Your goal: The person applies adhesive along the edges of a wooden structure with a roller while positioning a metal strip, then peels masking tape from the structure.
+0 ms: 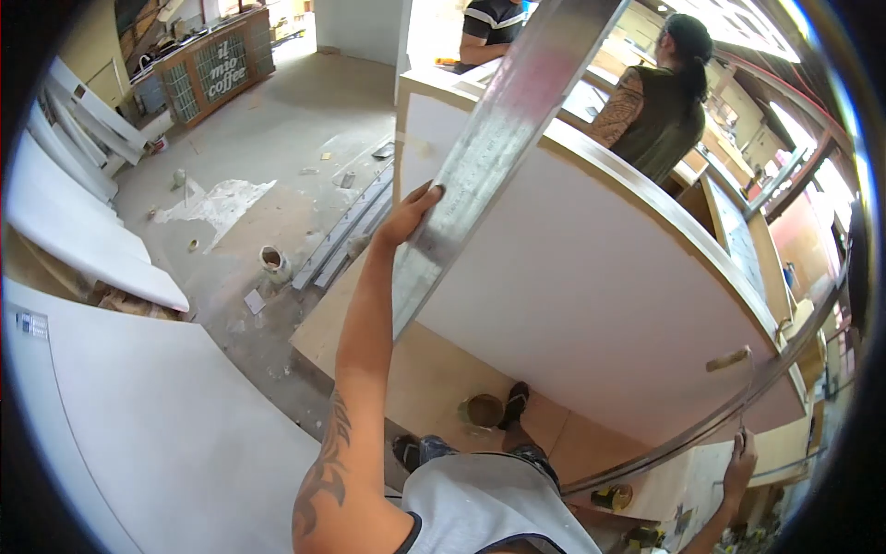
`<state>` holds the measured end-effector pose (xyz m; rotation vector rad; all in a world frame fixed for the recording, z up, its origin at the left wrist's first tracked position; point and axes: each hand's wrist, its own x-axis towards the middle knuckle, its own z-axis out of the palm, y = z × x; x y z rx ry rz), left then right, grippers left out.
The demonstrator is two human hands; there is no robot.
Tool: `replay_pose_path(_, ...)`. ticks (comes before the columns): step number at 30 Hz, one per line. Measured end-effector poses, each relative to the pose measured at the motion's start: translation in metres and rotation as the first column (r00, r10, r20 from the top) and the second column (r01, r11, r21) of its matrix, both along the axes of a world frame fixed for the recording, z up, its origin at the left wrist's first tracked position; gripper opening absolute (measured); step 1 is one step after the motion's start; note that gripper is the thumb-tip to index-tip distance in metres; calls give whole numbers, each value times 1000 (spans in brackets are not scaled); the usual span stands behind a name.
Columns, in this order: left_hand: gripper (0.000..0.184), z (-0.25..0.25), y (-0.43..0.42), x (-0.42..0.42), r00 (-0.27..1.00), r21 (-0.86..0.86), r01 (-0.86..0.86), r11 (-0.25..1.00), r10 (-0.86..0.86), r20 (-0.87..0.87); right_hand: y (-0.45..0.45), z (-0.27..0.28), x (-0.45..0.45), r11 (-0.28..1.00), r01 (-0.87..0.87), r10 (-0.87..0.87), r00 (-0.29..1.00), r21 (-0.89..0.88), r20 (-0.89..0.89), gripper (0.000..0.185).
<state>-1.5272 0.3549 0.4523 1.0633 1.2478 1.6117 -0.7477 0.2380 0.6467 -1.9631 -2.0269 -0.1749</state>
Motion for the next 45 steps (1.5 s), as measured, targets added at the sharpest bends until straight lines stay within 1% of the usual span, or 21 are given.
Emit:
replay_pose_path(2,77,-9,10,-5,1000,-5,-19,1000,19,11,-2,4,-13,1000,13,-13,999,-8,-45,32)
replay_pose_path(5,76,-22,25,-11,1000,-11,11,1000,-11,30,-4,6,-28,999,-23,24,1000,22,-13,31)
replay_pose_path(8,73,-14,26,-8,999,-2,32,999,-32,23,-11,6,-36,997,-60,59,998,55,31,31)
replay_pose_path(14,70,-23,35,-8,997,38,53,998,-55,55,-17,-10,-15,997,37,-33,996,-61,79,32)
replay_pose_path(17,70,-23,37,-10,998,32,41,999,-42,41,-18,-19,-5,999,32,-28,996,-43,83,32)
replay_pose_path(19,71,-15,30,-5,999,31,27,999,-28,27,-16,-26,2,998,-40,38,998,42,59,31)
replay_pose_path(22,77,-11,24,-3,999,-17,-14,1000,15,32,-17,-26,-2,1000,-11,10,999,8,53,31)
replay_pose_path(24,87,-14,23,-4,994,-27,-96,995,95,-48,-16,-25,-8,999,-32,31,998,7,63,31)
replay_pose_path(27,93,-13,21,-3,991,-41,-118,992,115,-69,-13,-26,-15,998,-62,62,996,4,64,31)
replay_pose_path(31,93,-3,15,3,987,-87,-135,987,126,-97,-9,-28,-22,998,-59,61,994,-27,92,29)
replay_pose_path(34,93,0,12,5,991,-94,-125,988,120,-51,-7,-32,-22,998,-63,64,993,-11,97,28)
replay_pose_path(35,89,0,12,3,985,-98,-144,985,133,-107,-5,-34,-21,997,-72,73,992,-14,102,28)
replay_pose_path(36,85,-3,9,3,976,-104,-164,981,146,-161,-4,-38,-19,997,-73,74,996,-30,56,28)
replay_pose_path(37,85,5,-2,8,976,-109,-175,978,158,-152,-1,-42,-20,996,-75,76,997,-44,10,28)
replay_pose_path(38,79,14,-13,13,979,-103,-138,985,120,-162,2,-45,-23,995,-89,90,996,-48,20,28)
replay_pose_path(40,72,4,-31,15,983,-100,-109,989,92,-160,8,-58,-31,988,-152,146,981,-41,-126,27)
replay_pose_path(41,65,-16,-38,15,979,-61,-139,988,128,-158,15,-75,-28,988,-140,124,968,-60,-219,27)
replay_pose_path(42,58,-41,-44,14,973,-18,-172,985,168,-159,16,-87,-45,974,-226,227,943,33,-243,27)
replay_pose_path(43,57,-76,-56,16,964,83,-222,972,232,-131,27,-108,-42,981,-192,162,910,-41,-382,27)
replay_pose_path(44,59,-124,-66,21,929,137,-344,929,358,-94,34,-134,-40,978,-168,83,857,-123,-508,27)
replay_pose_path(45,57,-167,-86,29,882,148,-446,883,462,-94,41,-162,-47,971,-171,21,753,-165,-658,29)
